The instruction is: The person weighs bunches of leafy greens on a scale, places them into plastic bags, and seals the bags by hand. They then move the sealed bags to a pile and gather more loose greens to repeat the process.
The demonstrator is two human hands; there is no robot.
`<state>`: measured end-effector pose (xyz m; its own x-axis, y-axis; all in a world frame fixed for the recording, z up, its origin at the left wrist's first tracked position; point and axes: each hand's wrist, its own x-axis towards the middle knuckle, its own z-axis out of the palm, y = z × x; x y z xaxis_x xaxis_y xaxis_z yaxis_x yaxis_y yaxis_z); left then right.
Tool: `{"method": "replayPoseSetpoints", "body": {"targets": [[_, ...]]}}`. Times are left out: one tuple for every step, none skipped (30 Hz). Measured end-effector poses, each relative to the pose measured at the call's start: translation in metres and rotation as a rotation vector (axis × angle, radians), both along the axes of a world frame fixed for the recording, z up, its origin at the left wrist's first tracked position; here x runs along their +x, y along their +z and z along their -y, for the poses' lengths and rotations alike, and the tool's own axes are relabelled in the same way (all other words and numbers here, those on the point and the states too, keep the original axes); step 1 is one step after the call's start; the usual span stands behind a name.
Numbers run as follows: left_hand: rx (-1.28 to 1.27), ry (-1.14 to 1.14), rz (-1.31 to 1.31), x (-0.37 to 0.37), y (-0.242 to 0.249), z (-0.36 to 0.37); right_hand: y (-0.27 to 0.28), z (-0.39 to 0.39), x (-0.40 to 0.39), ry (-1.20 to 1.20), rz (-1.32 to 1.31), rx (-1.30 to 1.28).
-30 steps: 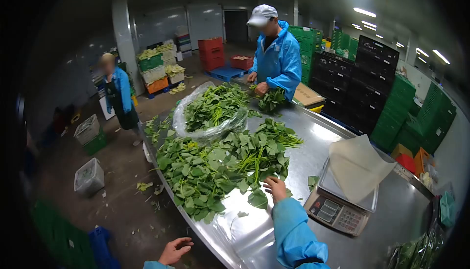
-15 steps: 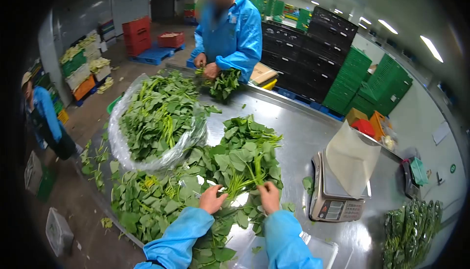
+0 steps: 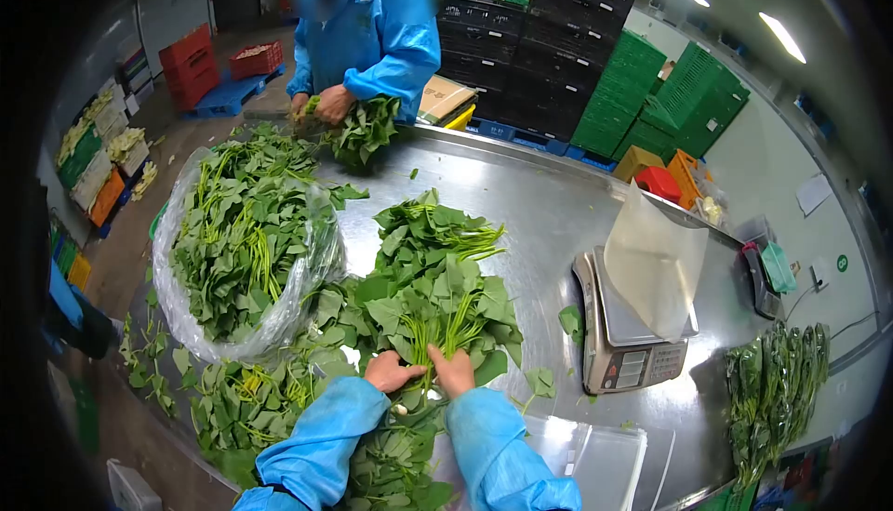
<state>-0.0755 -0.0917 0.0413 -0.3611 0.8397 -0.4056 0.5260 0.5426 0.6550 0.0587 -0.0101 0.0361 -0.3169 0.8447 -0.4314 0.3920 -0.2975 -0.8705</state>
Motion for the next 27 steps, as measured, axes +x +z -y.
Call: {"method": "replayPoseSetpoints", "body": {"targets": [[-0.029,0.002,0.048,-0.002,-0.004,0.0,-0.005,0.003,0.001,0.004,0.006,-0.001],[-0.03,0.005,0.052,-0.004,-0.009,-0.001,-0.011,0.008,0.004,-0.005,0.022,0.07],[-0.038,-0.013,0.072,-0.006,-0.014,-0.001,-0.015,0.014,0.006,-0.014,0.037,0.14],[-0.046,-0.03,0.09,-0.007,-0.017,-0.001,-0.018,0.017,0.007,-0.023,0.051,0.21],[-0.045,-0.028,0.088,-0.008,-0.018,0.0,-0.02,0.017,0.005,-0.021,0.049,0.212],[0.006,-0.035,0.141,-0.008,-0.014,0.001,-0.017,0.018,0.002,-0.046,-0.015,0.141],[0.056,-0.044,0.194,-0.006,-0.009,0.001,-0.015,0.019,0.0,-0.072,-0.078,0.069],[-0.043,-0.062,0.116,-0.003,-0.003,-0.002,-0.011,0.017,-0.003,-0.063,-0.228,-0.065],[-0.038,-0.067,0.112,0.001,0.01,-0.003,-0.004,0.013,-0.005,-0.066,-0.233,-0.059],[0.026,-0.064,0.052,0.005,0.021,-0.003,0.006,0.01,-0.005,-0.061,-0.305,-0.208],[0.089,-0.061,-0.005,0.01,0.029,-0.002,0.016,0.008,-0.003,-0.055,-0.376,-0.357],[0.303,-0.037,-0.084,0.015,0.032,0.001,0.048,0.009,-0.001,0.008,-0.253,-0.382],[0.304,-0.04,-0.079,0.018,0.041,0.002,0.058,0.009,0.002,0.004,-0.25,-0.381],[0.332,-0.063,-0.035,0.019,0.051,0.003,0.064,0.012,0.007,0.035,-0.373,-0.355],[0.362,-0.083,0.007,0.022,0.056,0.004,0.067,0.013,0.011,0.069,-0.497,-0.324],[0.335,-0.057,0.069,0.029,0.048,0.005,0.071,0.013,0.015,0.044,-0.465,-0.341],[0.293,-0.08,0.193,0.035,0.041,0.006,0.063,0.012,0.019,0.041,-0.467,-0.335],[0.317,-0.089,0.297,0.042,0.022,0.009,0.044,0.008,0.024,-0.007,-0.499,-0.379],[0.339,-0.095,0.403,0.046,0.019,0.011,0.035,0.004,0.025,-0.054,-0.528,-0.426],[0.324,-0.089,0.466,0.049,0.014,0.018,0.026,0.001,0.03,-0.09,-0.51,-0.472],[0.318,-0.085,0.472,0.052,0.017,0.026,0.028,0.002,0.035,-0.091,-0.505,-0.479],[0.371,-0.009,0.56,0.054,0.019,0.034,0.03,0.001,0.04,-0.058,-0.534,-0.508],[0.426,0.065,0.646,0.054,0.019,0.039,0.033,-0.001,0.044,-0.026,-0.567,-0.535],[0.443,0.143,0.618,0.055,0.01,0.045,0.042,-0.002,0.047,-0.032,-0.599,-0.514],[0.404,0.221,0.612,0.053,0.02,0.052,0.056,-0.005,0.053,-0.016,-0.54,-0.502],[0.433,0.264,0.708,0.052,0.033,0.058,0.073,-0.003,0.057,-0.009,-0.535,-0.449],[0.462,0.306,0.807,0.052,0.042,0.062,0.087,0.001,0.06,-0.003,-0.53,-0.397]]}}
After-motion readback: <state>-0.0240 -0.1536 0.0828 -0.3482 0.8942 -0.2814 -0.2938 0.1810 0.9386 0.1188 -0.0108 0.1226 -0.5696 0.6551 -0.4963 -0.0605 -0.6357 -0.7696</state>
